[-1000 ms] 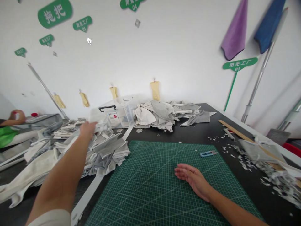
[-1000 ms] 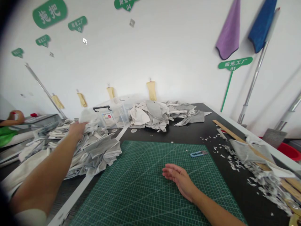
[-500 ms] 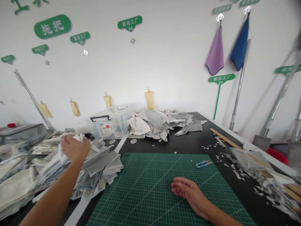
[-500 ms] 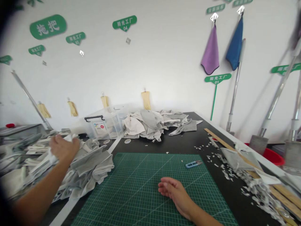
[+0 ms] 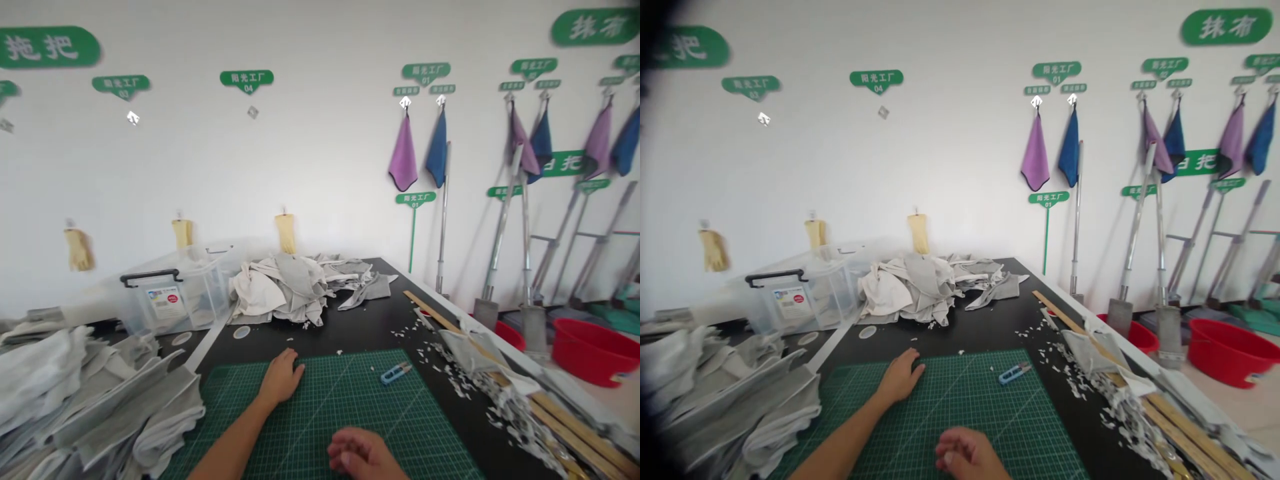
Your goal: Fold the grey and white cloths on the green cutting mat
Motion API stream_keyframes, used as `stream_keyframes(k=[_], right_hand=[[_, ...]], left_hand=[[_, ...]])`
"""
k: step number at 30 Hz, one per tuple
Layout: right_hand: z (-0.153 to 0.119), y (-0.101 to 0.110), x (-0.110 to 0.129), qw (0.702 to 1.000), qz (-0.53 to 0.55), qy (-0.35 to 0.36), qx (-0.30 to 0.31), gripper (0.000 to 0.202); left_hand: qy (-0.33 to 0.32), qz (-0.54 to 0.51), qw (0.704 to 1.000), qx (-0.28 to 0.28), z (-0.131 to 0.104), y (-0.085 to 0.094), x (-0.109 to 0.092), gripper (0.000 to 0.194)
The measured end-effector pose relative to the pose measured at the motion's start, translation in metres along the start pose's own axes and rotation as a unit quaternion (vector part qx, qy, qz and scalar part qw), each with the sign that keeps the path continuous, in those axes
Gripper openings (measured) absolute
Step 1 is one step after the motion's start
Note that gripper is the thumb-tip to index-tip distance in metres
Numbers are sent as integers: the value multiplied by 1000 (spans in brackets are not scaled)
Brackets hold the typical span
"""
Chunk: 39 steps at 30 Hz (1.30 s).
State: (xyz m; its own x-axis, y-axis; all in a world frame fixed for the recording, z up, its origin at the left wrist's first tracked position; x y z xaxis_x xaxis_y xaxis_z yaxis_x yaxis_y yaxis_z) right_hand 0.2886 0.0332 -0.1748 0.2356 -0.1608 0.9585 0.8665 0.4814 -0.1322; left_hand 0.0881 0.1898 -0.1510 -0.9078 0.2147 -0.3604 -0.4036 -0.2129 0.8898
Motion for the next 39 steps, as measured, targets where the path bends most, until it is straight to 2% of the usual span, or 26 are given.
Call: stream_keyframes(k=[2, 4, 6, 9, 12, 14, 16, 18, 20, 23, 26, 29, 33, 36, 39], right_hand=[[-1, -3, 8, 987, -132, 61, 63, 36], [3, -9, 17, 953, -257, 111, 118, 34], [21, -12, 25, 918, -350, 120, 145, 36], [88, -3, 40, 870, -476, 92, 87, 36], [182, 13, 51, 800, -596, 54, 40, 32], [242, 31, 56, 789, -613, 37, -10, 36], [290, 49, 53, 786, -616, 18, -50, 41], [323, 65, 44, 788, -612, -4, -75, 43], [341, 73, 34, 796, -600, -20, -80, 36], [347, 74, 30, 819, -568, -4, -84, 30], [337, 67, 49, 852, -511, 53, -100, 29], [325, 59, 94, 882, -434, 135, -126, 32], [313, 51, 176, 899, -325, 240, -168, 42], [295, 45, 228, 898, -263, 294, -194, 49], [264, 36, 258, 913, -160, 332, -175, 46]], left_hand=[[7, -17, 1000, 15, 7, -14, -2, 41], [2, -21, 999, 26, 14, -19, -2, 40], [0, -12, 999, 34, 17, -19, -1, 38], [-4, 7, 999, 40, 16, -18, -1, 37], [-14, 18, 999, 36, 13, -17, -2, 35], [-18, 22, 999, 28, 13, -16, -2, 34], [-21, 21, 999, 19, 14, -16, 0, 34], [-22, 14, 1000, 17, 16, -17, 3, 34], [-19, 4, 1000, 18, 19, -17, 5, 33], [-10, -9, 1000, 19, 22, -16, 7, 33], [-9, -27, 999, 23, 21, -13, 5, 33], [-9, -38, 999, 20, 18, -9, 2, 33], [-13, -45, 999, 0, 9, -4, -2, 31], [-26, -79, 995, -62, 1, 6, -3, 33], [8, -154, 976, -153, -3, 28, 2, 35]])
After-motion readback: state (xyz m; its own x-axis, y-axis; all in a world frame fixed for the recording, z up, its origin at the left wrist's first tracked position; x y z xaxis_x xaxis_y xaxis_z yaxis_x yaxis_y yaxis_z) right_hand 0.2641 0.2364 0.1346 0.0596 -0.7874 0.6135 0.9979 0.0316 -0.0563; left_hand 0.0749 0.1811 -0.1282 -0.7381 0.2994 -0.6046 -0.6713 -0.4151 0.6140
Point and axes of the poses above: each hand's wrist, its own z-axis towards the middle knuckle, its own y-axis out of the back of the hand, x = y × z, the point moved 5 cm from there along z, towards the middle knuckle, and after that the axes turned 9 degrees about y, right-handed, at the moved point
